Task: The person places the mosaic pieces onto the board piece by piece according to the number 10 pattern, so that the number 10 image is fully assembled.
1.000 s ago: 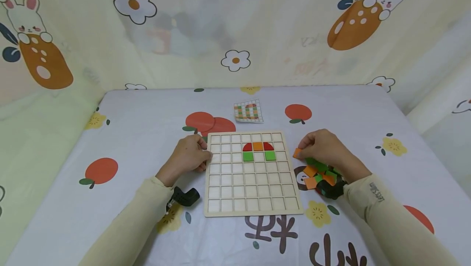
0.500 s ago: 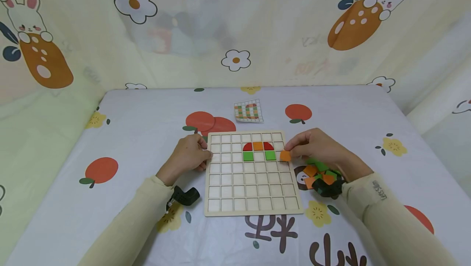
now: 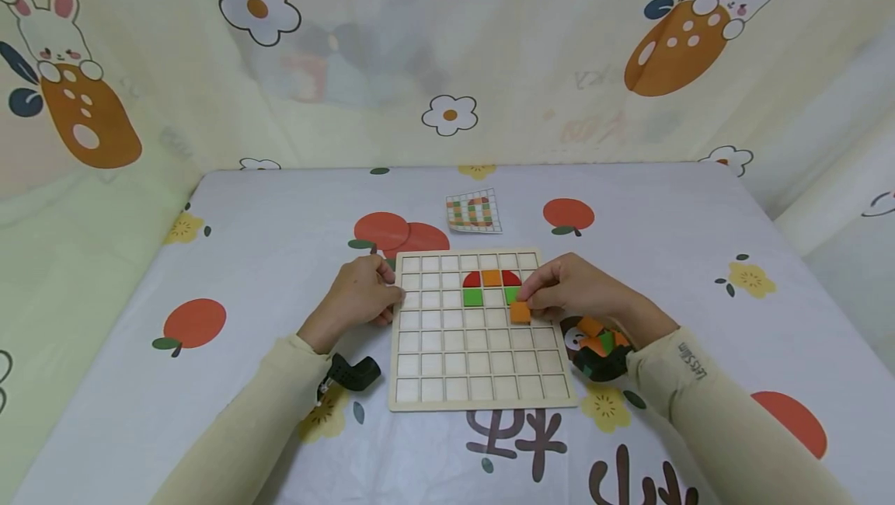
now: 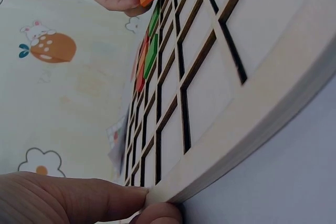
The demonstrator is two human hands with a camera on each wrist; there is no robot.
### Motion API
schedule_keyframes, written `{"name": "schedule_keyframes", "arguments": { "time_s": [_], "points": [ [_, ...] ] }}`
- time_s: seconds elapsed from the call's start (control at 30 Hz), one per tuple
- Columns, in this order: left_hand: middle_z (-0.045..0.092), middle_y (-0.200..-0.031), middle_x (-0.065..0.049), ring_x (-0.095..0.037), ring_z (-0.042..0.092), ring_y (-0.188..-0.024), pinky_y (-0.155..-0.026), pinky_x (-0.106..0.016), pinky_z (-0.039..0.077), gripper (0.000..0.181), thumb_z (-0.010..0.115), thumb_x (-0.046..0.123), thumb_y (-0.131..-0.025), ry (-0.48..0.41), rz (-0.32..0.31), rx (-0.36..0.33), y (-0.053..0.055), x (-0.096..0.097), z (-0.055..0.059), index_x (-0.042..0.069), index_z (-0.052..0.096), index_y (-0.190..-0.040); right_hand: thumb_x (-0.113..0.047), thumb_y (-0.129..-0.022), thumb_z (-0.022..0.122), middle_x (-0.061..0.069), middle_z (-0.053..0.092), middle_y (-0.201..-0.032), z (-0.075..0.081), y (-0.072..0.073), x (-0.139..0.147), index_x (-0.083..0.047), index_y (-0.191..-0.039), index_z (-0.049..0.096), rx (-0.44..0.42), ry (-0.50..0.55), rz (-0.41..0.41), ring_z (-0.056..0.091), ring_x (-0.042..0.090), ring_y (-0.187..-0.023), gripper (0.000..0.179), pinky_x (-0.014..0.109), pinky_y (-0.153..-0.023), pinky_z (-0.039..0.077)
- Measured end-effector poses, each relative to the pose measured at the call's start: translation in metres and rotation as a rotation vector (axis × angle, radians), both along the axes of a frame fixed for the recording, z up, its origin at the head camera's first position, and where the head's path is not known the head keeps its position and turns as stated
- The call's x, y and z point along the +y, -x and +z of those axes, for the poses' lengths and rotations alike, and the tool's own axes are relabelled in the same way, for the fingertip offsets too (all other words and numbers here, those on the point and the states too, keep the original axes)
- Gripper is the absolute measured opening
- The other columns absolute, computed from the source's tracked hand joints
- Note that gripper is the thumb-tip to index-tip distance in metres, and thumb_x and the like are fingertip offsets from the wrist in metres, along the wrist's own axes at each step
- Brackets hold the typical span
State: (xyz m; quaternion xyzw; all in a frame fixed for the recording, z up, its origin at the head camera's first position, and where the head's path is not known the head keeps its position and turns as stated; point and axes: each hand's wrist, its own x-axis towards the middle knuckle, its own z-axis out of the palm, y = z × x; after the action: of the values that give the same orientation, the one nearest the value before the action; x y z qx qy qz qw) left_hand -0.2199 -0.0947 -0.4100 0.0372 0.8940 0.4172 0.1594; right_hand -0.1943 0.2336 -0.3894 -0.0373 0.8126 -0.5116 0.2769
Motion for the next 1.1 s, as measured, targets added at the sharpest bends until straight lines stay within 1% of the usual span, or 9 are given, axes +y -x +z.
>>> {"name": "schedule_keyframes", "arguments": {
  "time_s": [0.13, 0.37, 0.57, 0.83, 1.1],
  "points": [
    [0.067, -0.065, -0.010, -0.014, 0.064, -0.048, -0.050, -0.026, 0.057, 0.016, 0.072, 0.005, -0.092, 0.001, -0.002, 0.003, -0.0003, 0.0001, 0.0002, 0.000, 0.058, -0.099, -0.001, -0.095, 0.067, 0.009, 0.072, -0.085, 0.0005, -0.0010, -0.0020, 0.006, -0.105, 0.074, -0.005, -0.004, -0.013, 0.062, 0.021, -0.074, 0.014, 0.027, -0.068, 0.055],
    [0.068, -0.065, -0.011, -0.014, 0.064, -0.048, -0.050, -0.027, 0.058, 0.016, 0.072, 0.005, -0.092, -0.003, -0.004, 0.004, -0.0003, 0.0001, 0.0002, 0.000, 0.058, -0.100, -0.002, -0.095, 0.068, 0.008, 0.073, -0.085, 0.0008, -0.0028, -0.0049, 0.007, -0.105, 0.075, 0.015, -0.009, -0.009, 0.064, 0.019, -0.076, 0.015, 0.028, -0.070, 0.058],
    [0.068, -0.066, -0.011, -0.014, 0.064, -0.048, -0.050, -0.026, 0.057, 0.016, 0.072, 0.005, -0.093, 0.004, -0.001, 0.000, -0.0006, 0.0010, 0.0010, 0.000, 0.058, -0.099, -0.002, -0.095, 0.068, 0.008, 0.071, -0.083, -0.0001, -0.0038, -0.0063, 0.007, -0.104, 0.075, 0.024, -0.020, -0.011, 0.060, 0.020, -0.073, 0.014, 0.028, -0.065, 0.054],
    [0.068, -0.066, -0.011, -0.015, 0.064, -0.049, -0.050, -0.026, 0.058, 0.016, 0.072, 0.005, -0.093, 0.004, 0.003, -0.006, -0.0001, 0.0008, 0.0005, 0.001, 0.058, -0.100, -0.002, -0.095, 0.068, 0.008, 0.071, -0.083, -0.0020, -0.0036, -0.0067, 0.005, -0.102, 0.076, 0.036, -0.054, -0.014, 0.059, 0.020, -0.073, 0.013, 0.027, -0.065, 0.052],
    [0.068, -0.067, -0.011, -0.015, 0.065, -0.050, -0.050, -0.026, 0.058, 0.016, 0.072, 0.006, -0.093, 0.006, 0.012, -0.021, -0.0004, 0.0010, 0.0011, 0.001, 0.058, -0.100, 0.000, -0.095, 0.068, 0.009, 0.069, -0.082, -0.0039, -0.0046, -0.0070, 0.005, -0.103, 0.075, 0.036, -0.052, -0.033, 0.055, 0.022, -0.069, 0.013, 0.028, -0.062, 0.048]
  ]
}}
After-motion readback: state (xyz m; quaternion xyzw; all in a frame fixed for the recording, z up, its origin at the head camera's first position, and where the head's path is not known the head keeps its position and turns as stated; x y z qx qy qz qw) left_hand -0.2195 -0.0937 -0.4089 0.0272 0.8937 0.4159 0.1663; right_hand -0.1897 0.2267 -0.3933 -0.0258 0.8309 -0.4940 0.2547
